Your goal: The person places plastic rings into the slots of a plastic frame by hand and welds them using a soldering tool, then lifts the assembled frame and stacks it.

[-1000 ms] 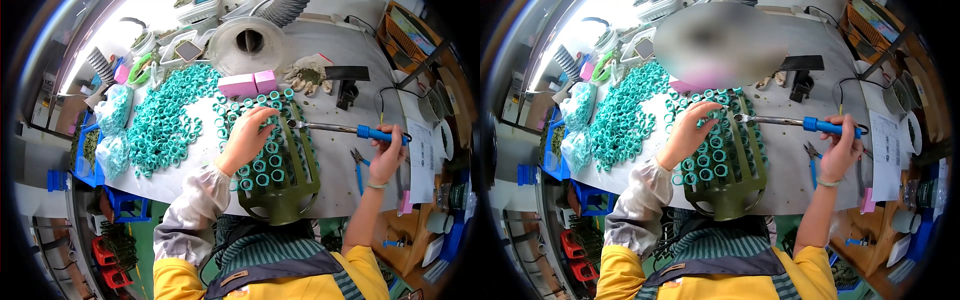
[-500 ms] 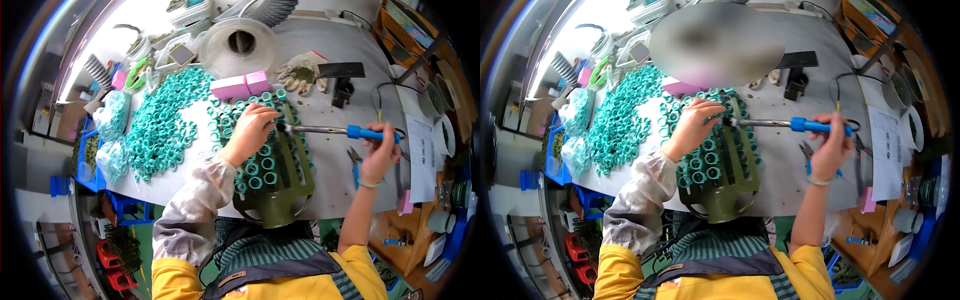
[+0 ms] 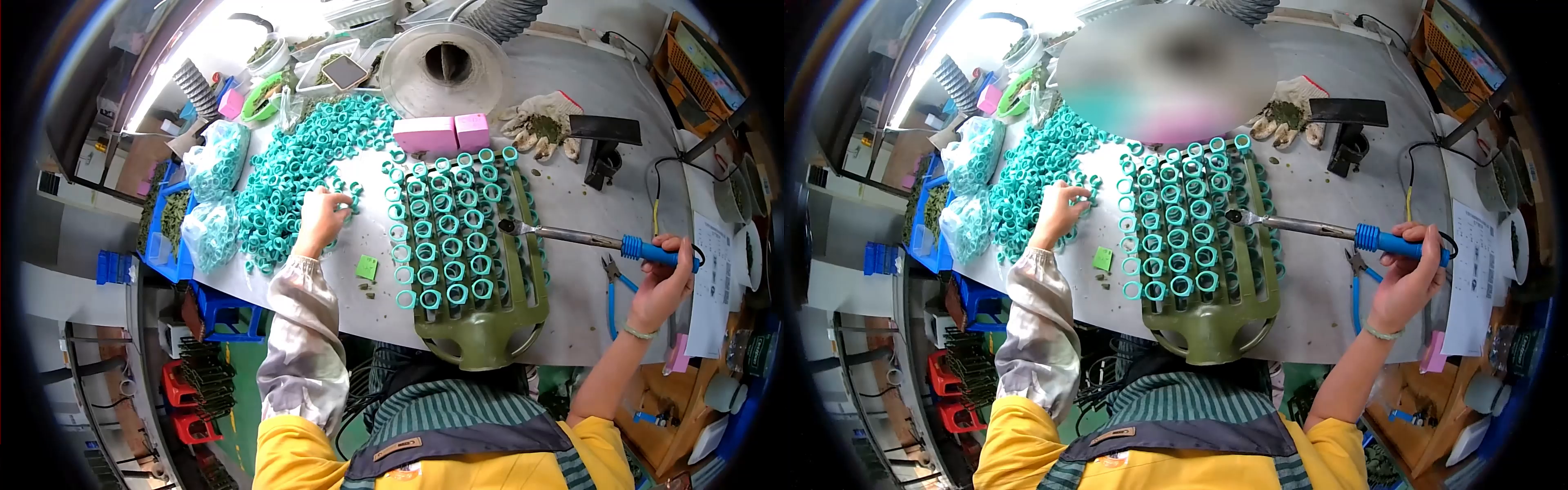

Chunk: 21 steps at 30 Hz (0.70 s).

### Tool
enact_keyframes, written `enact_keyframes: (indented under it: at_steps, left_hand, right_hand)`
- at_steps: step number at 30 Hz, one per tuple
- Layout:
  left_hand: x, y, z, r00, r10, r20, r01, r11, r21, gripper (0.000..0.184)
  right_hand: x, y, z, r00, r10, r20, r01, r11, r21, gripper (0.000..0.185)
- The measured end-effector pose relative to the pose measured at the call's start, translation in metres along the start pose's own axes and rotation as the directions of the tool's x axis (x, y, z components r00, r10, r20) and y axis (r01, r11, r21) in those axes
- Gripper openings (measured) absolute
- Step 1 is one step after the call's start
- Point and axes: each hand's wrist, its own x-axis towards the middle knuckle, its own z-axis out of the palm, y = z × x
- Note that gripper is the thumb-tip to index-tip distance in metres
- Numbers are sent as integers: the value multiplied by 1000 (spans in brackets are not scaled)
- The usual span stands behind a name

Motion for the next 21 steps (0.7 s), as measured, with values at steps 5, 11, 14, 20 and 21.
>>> enact_keyframes:
  at_steps: [5, 11, 14, 20, 21]
  left_hand:
    - [-10, 4, 4, 971, 11, -239, -90, 943, -322, 13]
    - [-23, 92, -35, 995, -3, 95, 84, 491, -867, 23]
    - [-30, 121, -34, 986, 164, 22, -77, 572, -817, 31]
    - [-35, 150, -25, 965, 256, 62, -150, 727, -670, 30]
    - [-33, 149, -25, 969, 235, 77, -120, 720, -684, 29]
  right_hand:
    - [-2, -4, -2, 1000, 9, 9, -9, 1000, -6, 27]
    - [-4, -9, 0, 1000, -8, -7, 8, 999, -35, 30]
    - [-5, -10, 0, 1000, -8, -6, 8, 1000, -21, 29]
    - [-5, -9, -3, 1000, -14, 28, 15, 1000, -6, 28]
    - [-5, -9, -4, 1000, -20, 24, 20, 1000, -10, 28]
